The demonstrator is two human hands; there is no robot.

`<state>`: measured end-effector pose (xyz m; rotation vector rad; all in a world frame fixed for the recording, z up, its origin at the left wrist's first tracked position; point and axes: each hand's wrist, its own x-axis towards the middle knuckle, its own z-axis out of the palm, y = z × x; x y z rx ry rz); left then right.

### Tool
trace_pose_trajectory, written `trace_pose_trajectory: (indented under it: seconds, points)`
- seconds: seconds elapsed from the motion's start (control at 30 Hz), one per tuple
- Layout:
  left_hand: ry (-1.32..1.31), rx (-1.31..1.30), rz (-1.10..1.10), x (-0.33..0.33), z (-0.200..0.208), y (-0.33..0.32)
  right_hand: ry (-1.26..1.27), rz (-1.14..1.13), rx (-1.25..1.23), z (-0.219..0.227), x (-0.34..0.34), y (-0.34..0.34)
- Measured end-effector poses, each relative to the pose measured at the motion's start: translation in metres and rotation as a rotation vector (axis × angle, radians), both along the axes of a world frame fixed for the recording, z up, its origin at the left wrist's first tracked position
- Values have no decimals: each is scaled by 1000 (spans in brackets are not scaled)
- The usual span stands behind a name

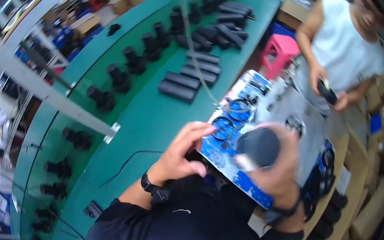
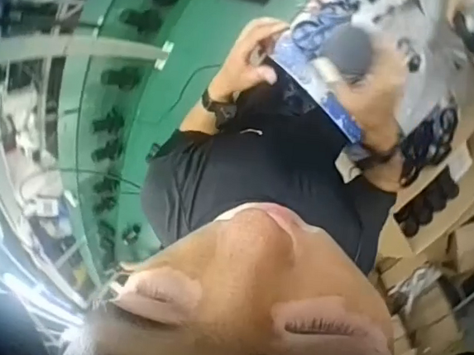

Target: The person picks up a black cylinder from the table, places it into a machine, and presses it down. They then remove the cylinder, fit a black cap onto the end, and place the assembled unit back onto the table.

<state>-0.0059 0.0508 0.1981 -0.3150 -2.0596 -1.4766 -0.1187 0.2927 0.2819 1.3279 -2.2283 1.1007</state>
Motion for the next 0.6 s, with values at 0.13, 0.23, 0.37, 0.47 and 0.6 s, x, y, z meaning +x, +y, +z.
trace_pose_trajectory:
  seconds: [0.13, 0.23, 0.37, 0.47, 0.6]
  points:
    - [-67, -107, 173, 28, -12, -14, -70, 196, 89, -110, 34, -80]
    - [-213, -216, 464, 71, -23, -47, -204, 299, 59, -140, 46, -97]
    - [-116, -341, 1207, 164, -12, -125, -870, 338, 71, -205, 19, -68]
    - [28, -495, 1715, 208, 17, -188, -1026, 199, -38, -269, 7, -37]
    - [131, -410, 1742, 209, 23, -298, -1097, 101, -325, -313, 7, -18]
